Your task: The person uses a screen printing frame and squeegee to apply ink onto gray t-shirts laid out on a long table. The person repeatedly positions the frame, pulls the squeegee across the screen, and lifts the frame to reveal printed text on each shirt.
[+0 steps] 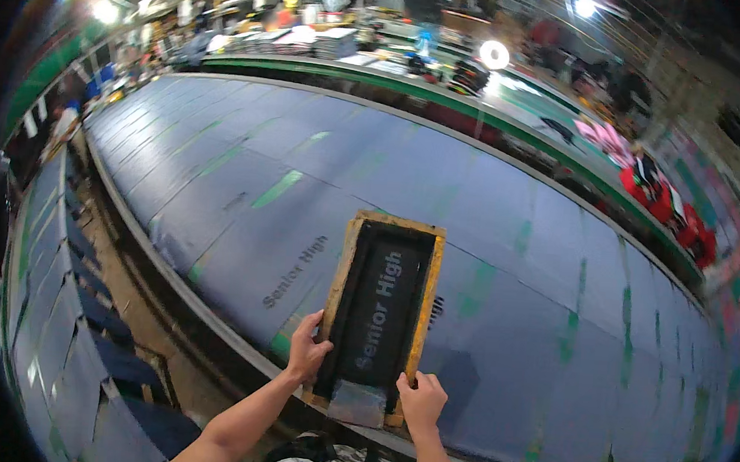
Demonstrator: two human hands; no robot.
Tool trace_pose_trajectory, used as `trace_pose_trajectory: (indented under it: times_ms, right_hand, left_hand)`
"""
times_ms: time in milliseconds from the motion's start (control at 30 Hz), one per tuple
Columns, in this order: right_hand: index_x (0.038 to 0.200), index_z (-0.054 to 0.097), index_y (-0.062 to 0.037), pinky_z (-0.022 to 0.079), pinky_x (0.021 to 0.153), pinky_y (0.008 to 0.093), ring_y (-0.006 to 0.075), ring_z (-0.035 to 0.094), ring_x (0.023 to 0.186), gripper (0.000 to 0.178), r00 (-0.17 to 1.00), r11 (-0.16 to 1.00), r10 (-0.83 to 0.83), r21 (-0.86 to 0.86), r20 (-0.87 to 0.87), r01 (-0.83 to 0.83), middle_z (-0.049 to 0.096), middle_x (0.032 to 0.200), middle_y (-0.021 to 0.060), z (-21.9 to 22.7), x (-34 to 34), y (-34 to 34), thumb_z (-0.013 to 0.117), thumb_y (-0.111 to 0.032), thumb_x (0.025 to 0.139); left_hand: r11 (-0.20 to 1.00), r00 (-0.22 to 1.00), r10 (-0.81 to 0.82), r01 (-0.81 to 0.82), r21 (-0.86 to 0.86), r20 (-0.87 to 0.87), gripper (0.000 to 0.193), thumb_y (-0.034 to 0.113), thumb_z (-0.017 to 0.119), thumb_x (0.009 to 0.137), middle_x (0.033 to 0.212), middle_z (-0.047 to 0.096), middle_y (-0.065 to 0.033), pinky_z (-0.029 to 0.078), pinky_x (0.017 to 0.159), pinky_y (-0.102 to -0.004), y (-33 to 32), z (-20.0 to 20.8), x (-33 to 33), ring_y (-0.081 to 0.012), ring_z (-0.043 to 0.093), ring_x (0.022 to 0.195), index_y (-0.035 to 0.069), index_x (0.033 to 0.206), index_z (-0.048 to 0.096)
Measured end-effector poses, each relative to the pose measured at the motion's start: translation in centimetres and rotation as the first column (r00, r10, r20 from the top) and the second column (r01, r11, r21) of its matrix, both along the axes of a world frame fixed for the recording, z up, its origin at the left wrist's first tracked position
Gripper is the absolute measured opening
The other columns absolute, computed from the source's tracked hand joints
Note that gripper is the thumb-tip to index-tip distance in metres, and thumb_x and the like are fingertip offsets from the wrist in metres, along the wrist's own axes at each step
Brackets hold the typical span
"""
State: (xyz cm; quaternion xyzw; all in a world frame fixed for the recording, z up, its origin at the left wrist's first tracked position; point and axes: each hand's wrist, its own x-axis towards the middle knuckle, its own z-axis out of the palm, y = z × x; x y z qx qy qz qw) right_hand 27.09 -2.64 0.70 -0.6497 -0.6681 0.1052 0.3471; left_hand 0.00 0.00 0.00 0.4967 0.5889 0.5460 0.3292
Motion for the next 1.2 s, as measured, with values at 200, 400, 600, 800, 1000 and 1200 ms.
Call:
trace_pose_trajectory:
  times_ms: [200,400,600,800,1000,1200]
  right_hand:
    - [0.089,0.076,0.0021,0.053,0.064,0.044,0.0342,0.067,0.07,0.03,0.969,0.965,0.246,0.093,0.0,-0.245,0.068,0.078,0.015,-0.3,-5.6,2.3,0.084,-0.023,0.075]
    - [0.081,0.074,-0.0019,0.051,0.062,0.0466,0.0349,0.065,0.067,0.025,0.863,0.864,0.499,0.035,0.078,-0.502,0.064,0.072,0.0144,0.2,-13.9,3.0,0.081,-0.025,0.077]
    - [0.079,0.072,-0.0032,0.05,0.061,0.047,0.0351,0.064,0.066,0.023,0.726,0.726,0.687,0.054,-0.006,-0.686,0.064,0.072,0.014,0.6,-23.5,0.5,0.08,-0.025,0.078]
    - [0.081,0.074,-0.002,0.051,0.062,0.0452,0.0334,0.065,0.066,0.023,0.589,0.587,0.808,0.084,-0.002,-0.805,0.066,0.072,0.0146,0.1,-31.3,-0.9,0.082,-0.022,0.075]
    - [0.081,0.075,-0.0002,0.053,0.062,0.0446,0.0336,0.066,0.066,0.024,0.475,0.473,0.88,0.11,-0.005,-0.874,0.066,0.072,0.0146,-0.7,-36.3,-2.3,0.082,-0.022,0.075]
    - [0.082,0.075,0.0007,0.054,0.062,0.0443,0.0342,0.066,0.067,0.026,0.396,0.392,0.918,0.123,0.007,-0.912,0.066,0.073,0.0157,-1.3,-38.5,-2.8,0.082,-0.024,0.076]
  left_hand:
    - [0.964,0.954,0.264,-0.256,0.071,-0.14,0.072,-0.002,0.069,0.072,0.127,0.062,-0.0164,0.053,0.096,-0.0358,-4.8,0.3,-5.5,-0.0296,0.061,0.12,-0.002,0.143,0.054]
    - [0.861,0.849,0.506,-0.508,0.025,-0.155,0.068,0.003,0.069,0.073,0.129,0.062,-0.0192,0.052,0.098,-0.0374,-11.2,-0.6,-11.3,-0.0342,0.063,0.119,-0.006,0.139,0.055]
    - [0.707,0.686,0.702,-0.705,0.063,-0.192,0.067,0.002,0.067,0.072,0.126,0.063,-0.0198,0.051,0.101,-0.0387,-18.6,0.5,-17.5,-0.0351,0.063,0.118,-0.004,0.138,0.057]
    - [0.549,0.529,0.827,-0.833,0.069,-0.192,0.068,0.0,0.068,0.07,0.126,0.063,-0.0203,0.048,0.105,-0.0386,-23.7,0.2,-21.7,-0.035,0.062,0.119,-0.005,0.137,0.057]
    - [0.424,0.407,0.891,-0.905,0.044,-0.202,0.068,0.0,0.066,0.071,0.128,0.061,-0.0227,0.046,0.107,-0.0404,-27.5,-0.6,-23.6,-0.0381,0.06,0.122,-0.007,0.138,0.056]
    - [0.345,0.331,0.914,-0.939,0.019,-0.235,0.069,0.001,0.067,0.07,0.13,0.062,-0.0229,0.046,0.108,-0.0401,-29.5,-0.8,-23.9,-0.0386,0.06,0.124,-0.008,0.137,0.055]
